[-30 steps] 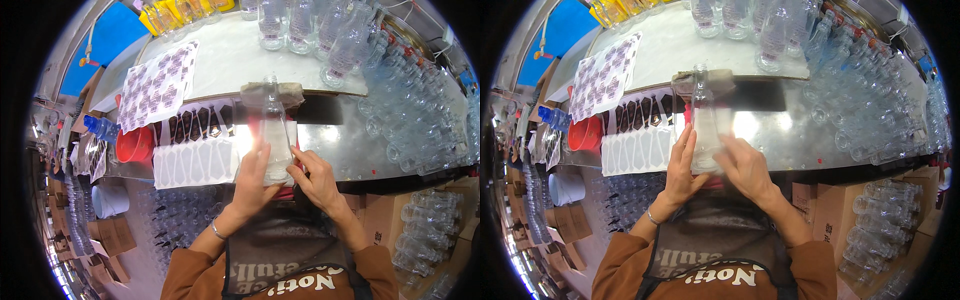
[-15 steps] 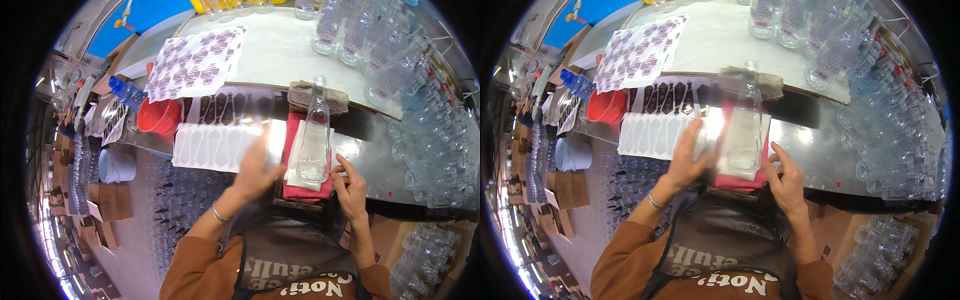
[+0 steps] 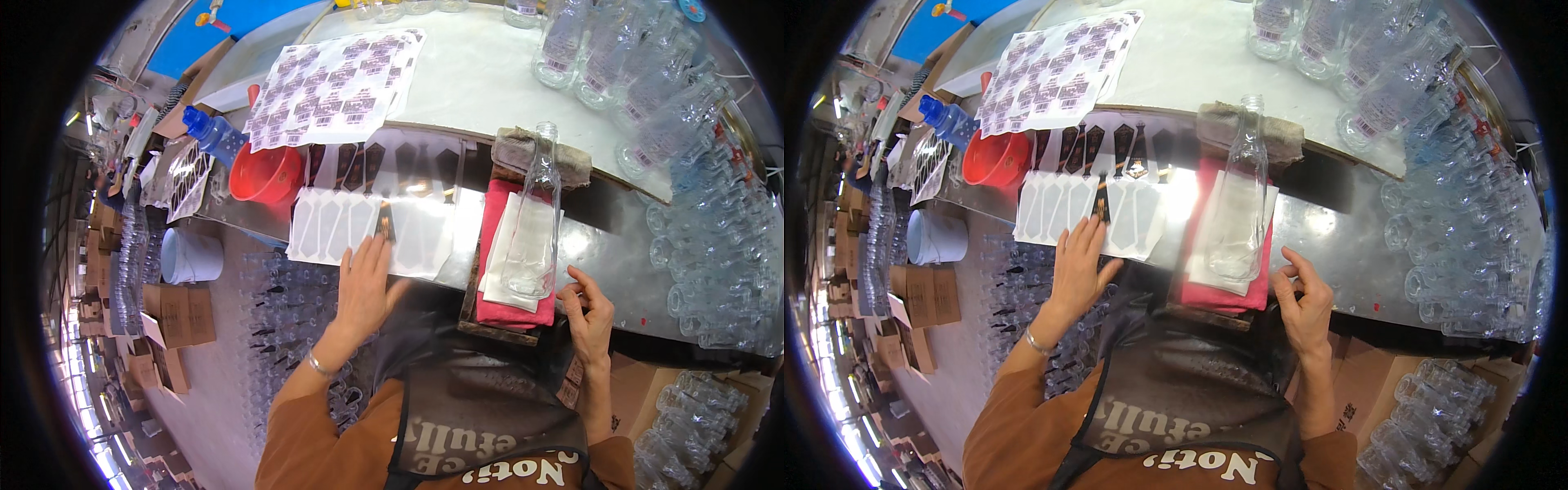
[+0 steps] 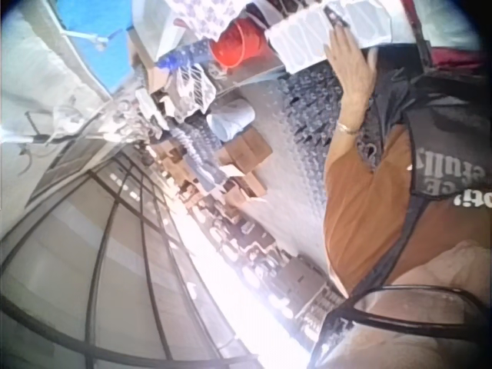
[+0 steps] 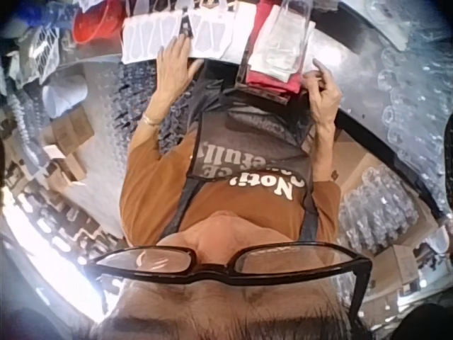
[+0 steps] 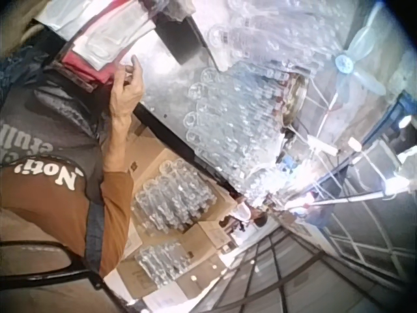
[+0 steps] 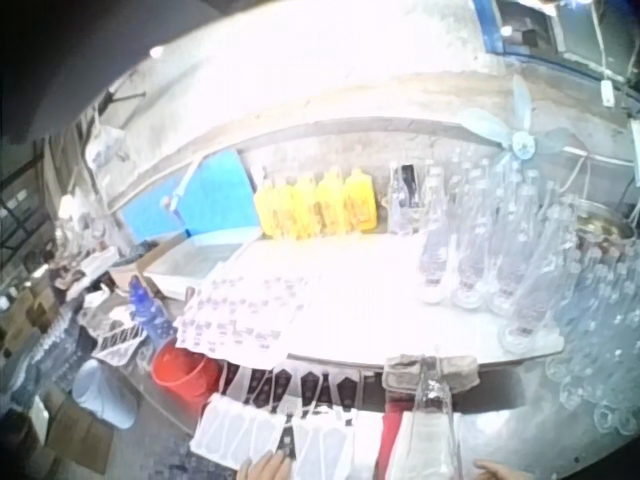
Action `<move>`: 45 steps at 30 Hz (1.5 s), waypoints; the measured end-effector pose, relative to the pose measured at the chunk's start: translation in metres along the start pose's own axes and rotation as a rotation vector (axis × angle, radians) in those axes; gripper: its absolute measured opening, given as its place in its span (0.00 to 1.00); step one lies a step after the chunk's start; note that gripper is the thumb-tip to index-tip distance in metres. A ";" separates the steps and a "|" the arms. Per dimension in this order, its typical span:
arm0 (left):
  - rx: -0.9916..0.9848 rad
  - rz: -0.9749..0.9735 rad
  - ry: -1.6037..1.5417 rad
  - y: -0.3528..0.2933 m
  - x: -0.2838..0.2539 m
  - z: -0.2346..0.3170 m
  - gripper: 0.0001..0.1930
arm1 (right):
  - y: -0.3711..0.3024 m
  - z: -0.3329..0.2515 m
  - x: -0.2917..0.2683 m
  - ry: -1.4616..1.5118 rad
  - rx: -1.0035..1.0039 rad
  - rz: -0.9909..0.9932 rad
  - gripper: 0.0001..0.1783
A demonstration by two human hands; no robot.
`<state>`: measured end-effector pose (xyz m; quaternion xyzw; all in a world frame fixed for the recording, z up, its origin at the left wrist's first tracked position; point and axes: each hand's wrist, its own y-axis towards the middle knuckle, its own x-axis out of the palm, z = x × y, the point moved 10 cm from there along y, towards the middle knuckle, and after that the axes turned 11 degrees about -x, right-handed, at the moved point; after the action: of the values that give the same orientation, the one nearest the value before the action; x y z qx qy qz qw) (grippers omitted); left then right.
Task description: The person repeatedly picks up clear plastic bottles, applies a rectangular label to the side of each bottle, smooths the label with a black card, and places the labeled bottle on the table. The person handles bottles one at a time in a repetitive cycle.
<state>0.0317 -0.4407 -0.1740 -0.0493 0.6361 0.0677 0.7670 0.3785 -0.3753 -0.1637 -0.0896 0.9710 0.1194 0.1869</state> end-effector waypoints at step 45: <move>0.377 0.001 -0.721 0.098 -0.057 0.180 0.29 | 0.078 -0.041 0.030 0.205 0.003 -0.222 0.39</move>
<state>0.1795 -0.3175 -0.0835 0.1196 0.3278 -0.0369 0.9364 0.3200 -0.3155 -0.1231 -0.2079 0.9692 0.0868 0.0991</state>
